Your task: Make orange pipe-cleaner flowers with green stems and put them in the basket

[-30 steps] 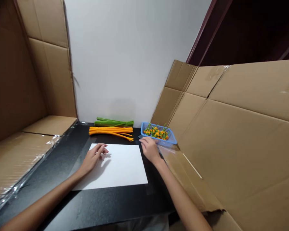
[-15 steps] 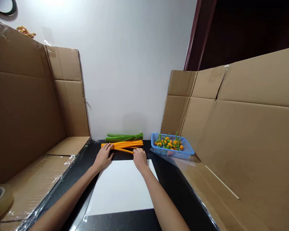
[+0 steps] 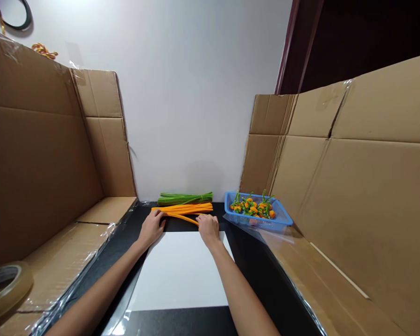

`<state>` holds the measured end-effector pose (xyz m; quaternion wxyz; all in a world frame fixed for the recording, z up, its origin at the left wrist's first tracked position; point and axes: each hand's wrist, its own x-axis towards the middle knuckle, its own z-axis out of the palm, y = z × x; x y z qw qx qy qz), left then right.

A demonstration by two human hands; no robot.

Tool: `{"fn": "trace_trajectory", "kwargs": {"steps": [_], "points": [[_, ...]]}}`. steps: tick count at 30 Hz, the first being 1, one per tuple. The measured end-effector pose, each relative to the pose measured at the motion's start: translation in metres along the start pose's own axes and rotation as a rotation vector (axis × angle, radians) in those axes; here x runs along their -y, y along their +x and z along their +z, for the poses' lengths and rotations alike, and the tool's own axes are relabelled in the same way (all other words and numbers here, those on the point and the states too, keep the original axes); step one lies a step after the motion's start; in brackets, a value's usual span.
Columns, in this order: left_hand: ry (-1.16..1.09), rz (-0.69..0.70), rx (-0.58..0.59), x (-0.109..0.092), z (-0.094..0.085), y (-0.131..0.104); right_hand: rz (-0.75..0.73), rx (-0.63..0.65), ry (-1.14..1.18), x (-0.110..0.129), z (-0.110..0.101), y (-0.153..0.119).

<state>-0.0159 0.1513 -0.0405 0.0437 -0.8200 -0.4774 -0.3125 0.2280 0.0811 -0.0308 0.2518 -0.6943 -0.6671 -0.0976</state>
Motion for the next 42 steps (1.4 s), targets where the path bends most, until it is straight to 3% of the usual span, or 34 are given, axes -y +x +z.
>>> {"fn": "trace_trajectory", "kwargs": {"steps": [11, 16, 19, 23, 27, 30, 34, 36, 40, 42], "points": [[0.074, 0.049, 0.024, 0.003, 0.007, 0.001, -0.169, -0.071, -0.142, 0.008, -0.007, 0.001], [0.056, -0.01, 0.036, 0.006, 0.009, 0.003, -0.092, 0.161, -0.102, 0.013, -0.019, -0.002], [0.034, -0.041, 0.053, 0.009, 0.009, 0.003, -0.079, 0.268, -0.055, 0.001, -0.029, -0.01], [0.027, -0.023, 0.063, 0.008, 0.007, 0.003, -0.021, 0.369, 0.22, -0.033, -0.047, -0.027], [-0.001, -0.001, 0.043, 0.003, 0.001, 0.001, 0.032, 0.341, 0.495, -0.055, -0.053, -0.039], [-0.117, -0.003, -0.008, 0.0, -0.005, -0.005, 0.079, 0.33, 0.639, -0.054, -0.05, -0.042], [-0.264, -0.088, -0.233, -0.007, -0.024, -0.023, 0.206, 0.356, 0.844, -0.036, -0.045, -0.041], [-0.227, -0.009, -0.311, -0.018, -0.036, -0.035, 0.223, 0.36, 0.942, -0.025, -0.044, -0.041], [-0.189, 0.42, -0.066, -0.057, -0.046, -0.054, 0.208, 0.383, 1.127, -0.001, -0.045, -0.043], [-0.174, 0.524, 0.023, -0.079, -0.041, -0.058, 0.188, 0.461, 1.25, 0.009, -0.046, -0.046]]}}
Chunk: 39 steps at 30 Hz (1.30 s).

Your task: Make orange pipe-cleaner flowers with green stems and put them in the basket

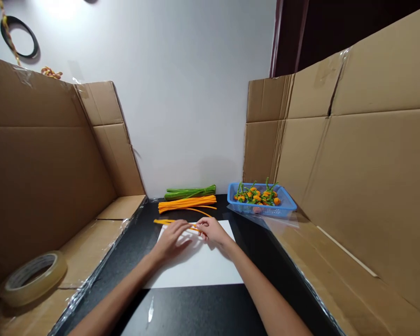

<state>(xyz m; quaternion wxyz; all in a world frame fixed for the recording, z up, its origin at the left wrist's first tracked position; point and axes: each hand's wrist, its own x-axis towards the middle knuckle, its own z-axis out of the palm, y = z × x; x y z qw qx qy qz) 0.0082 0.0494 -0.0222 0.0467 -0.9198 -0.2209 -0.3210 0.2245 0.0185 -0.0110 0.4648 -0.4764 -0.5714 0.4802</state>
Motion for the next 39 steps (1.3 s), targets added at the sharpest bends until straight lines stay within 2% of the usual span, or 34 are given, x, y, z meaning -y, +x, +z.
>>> {"fn": "trace_trajectory", "kwargs": {"steps": [3, 7, 10, 14, 18, 20, 21, 25, 27, 32, 36, 39], "points": [[0.047, -0.014, 0.098, -0.015, 0.014, 0.006, 0.047, 0.106, 0.131, 0.003, 0.007, -0.004], [0.039, -0.028, 0.098, -0.012, 0.014, 0.006, 0.198, 0.102, 0.244, 0.006, 0.0, -0.008], [0.045, -0.003, -0.052, -0.004, 0.001, 0.004, 0.179, 0.194, 0.335, 0.014, -0.012, -0.013], [0.074, -0.175, -0.322, 0.004, -0.015, 0.002, 0.056, 0.211, 0.387, 0.029, -0.023, -0.022], [0.146, -0.299, -0.39, 0.006, -0.018, 0.001, -0.144, 0.23, 0.476, 0.034, -0.027, -0.024], [0.152, -0.331, -0.385, 0.002, -0.017, 0.002, -0.168, 0.16, 0.506, 0.03, -0.026, -0.019], [0.142, -0.33, -0.377, 0.0, -0.017, 0.002, -0.161, 0.085, 0.504, 0.027, -0.025, -0.016], [0.069, -0.293, -0.316, -0.01, -0.018, 0.004, -0.21, -0.312, 0.479, 0.017, -0.022, -0.002], [0.048, -0.284, -0.285, -0.013, -0.018, 0.005, -0.254, -0.38, 0.476, 0.019, -0.021, 0.0], [-0.038, -0.3, -0.328, -0.018, -0.015, 0.008, -0.262, -0.265, 0.445, 0.032, -0.014, -0.007], [-0.147, -0.303, -0.374, -0.022, -0.017, 0.01, -0.154, -0.125, 0.187, 0.032, 0.005, -0.012], [-0.207, -0.306, -0.345, -0.026, -0.018, 0.01, -0.11, -0.076, 0.166, 0.028, 0.021, -0.014]]}}
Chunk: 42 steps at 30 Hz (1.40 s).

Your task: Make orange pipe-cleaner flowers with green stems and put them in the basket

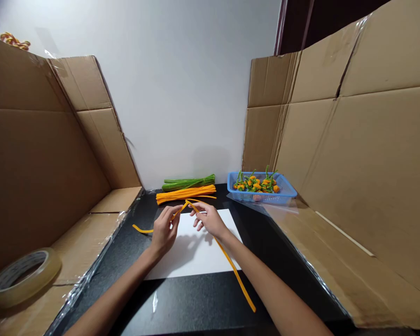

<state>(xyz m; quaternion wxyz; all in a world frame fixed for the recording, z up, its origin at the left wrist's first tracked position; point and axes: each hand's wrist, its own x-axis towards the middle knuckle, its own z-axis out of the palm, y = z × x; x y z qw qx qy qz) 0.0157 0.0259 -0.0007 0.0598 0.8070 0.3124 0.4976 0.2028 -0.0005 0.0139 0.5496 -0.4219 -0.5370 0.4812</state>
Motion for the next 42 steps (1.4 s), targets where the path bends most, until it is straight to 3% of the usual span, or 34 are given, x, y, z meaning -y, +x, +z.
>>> {"fn": "trace_trajectory", "kwargs": {"steps": [9, 16, 19, 28, 35, 42], "points": [[-0.159, -0.109, -0.024, -0.01, 0.001, 0.002, -0.036, 0.047, 0.079, 0.003, 0.012, -0.007], [-0.186, -0.15, -0.02, -0.012, 0.004, -0.001, -0.085, -0.062, 0.018, -0.002, 0.016, -0.006], [-0.194, -0.168, -0.014, -0.012, 0.006, -0.003, -0.098, -0.048, 0.049, -0.001, 0.018, -0.007], [-0.197, -0.177, 0.018, -0.014, 0.005, -0.004, 0.021, -0.101, 0.384, 0.004, 0.025, -0.011], [-0.193, -0.109, 0.046, -0.013, 0.004, -0.005, 0.079, -0.097, 0.459, 0.01, 0.023, -0.012], [-0.212, -0.137, 0.051, -0.013, 0.003, -0.006, 0.121, -0.05, 0.489, 0.008, 0.023, -0.012]]}}
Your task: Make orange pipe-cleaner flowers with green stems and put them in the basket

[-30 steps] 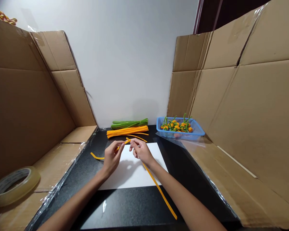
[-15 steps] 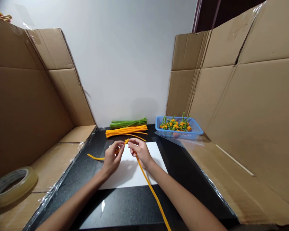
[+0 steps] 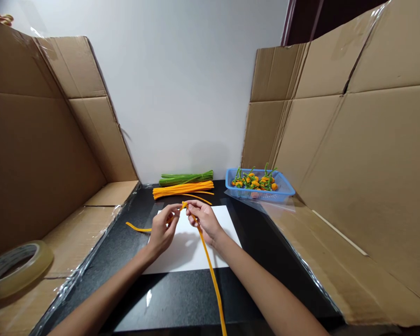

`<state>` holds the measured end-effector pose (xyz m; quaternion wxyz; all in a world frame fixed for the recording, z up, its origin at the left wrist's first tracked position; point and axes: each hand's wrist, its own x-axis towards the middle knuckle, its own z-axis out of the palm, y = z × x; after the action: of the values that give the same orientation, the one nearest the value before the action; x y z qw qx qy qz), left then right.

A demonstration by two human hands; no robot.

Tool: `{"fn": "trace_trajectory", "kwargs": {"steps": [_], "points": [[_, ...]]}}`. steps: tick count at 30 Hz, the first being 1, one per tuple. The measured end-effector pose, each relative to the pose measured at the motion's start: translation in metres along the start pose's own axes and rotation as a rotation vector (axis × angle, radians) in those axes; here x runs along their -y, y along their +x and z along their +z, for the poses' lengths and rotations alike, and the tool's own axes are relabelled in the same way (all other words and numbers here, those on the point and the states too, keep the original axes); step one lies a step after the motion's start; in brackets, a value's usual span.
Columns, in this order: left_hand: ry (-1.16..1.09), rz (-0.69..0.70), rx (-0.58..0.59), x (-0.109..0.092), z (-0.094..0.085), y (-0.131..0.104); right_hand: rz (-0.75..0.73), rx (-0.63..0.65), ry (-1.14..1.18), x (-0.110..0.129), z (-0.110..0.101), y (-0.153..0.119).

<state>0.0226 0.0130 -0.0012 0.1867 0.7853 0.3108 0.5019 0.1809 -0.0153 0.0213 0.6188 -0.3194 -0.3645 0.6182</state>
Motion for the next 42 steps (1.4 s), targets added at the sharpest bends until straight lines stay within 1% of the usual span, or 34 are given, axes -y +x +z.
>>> {"fn": "trace_trajectory", "kwargs": {"steps": [5, 12, 17, 21, 25, 29, 35, 38, 42], "points": [[-0.035, -0.034, 0.019, 0.0, 0.001, -0.001, 0.014, 0.008, 0.005, 0.001, 0.001, -0.002], [-0.034, -0.037, 0.029, 0.001, 0.001, -0.001, 0.015, 0.041, 0.046, 0.008, 0.006, -0.006], [-0.037, -0.005, 0.049, -0.004, 0.0, -0.002, -0.028, 0.027, 0.019, 0.003, 0.006, -0.003], [-0.063, 0.004, 0.017, -0.009, 0.001, -0.001, -0.045, 0.005, -0.004, -0.001, 0.004, -0.002], [-0.099, -0.035, -0.033, -0.01, 0.002, 0.001, -0.018, 0.007, -0.037, -0.004, 0.003, -0.002], [-0.117, -0.03, -0.064, -0.011, 0.001, 0.003, -0.004, 0.012, -0.013, -0.005, 0.004, -0.004], [-0.134, -0.063, -0.081, -0.014, 0.001, 0.002, 0.075, 0.06, 0.084, -0.01, 0.004, -0.004], [-0.147, -0.064, -0.08, -0.015, 0.0, 0.003, 0.09, 0.061, 0.115, -0.013, 0.003, -0.004], [-0.164, -0.052, -0.064, -0.017, -0.003, 0.004, 0.116, 0.045, 0.106, -0.01, 0.002, -0.004]]}}
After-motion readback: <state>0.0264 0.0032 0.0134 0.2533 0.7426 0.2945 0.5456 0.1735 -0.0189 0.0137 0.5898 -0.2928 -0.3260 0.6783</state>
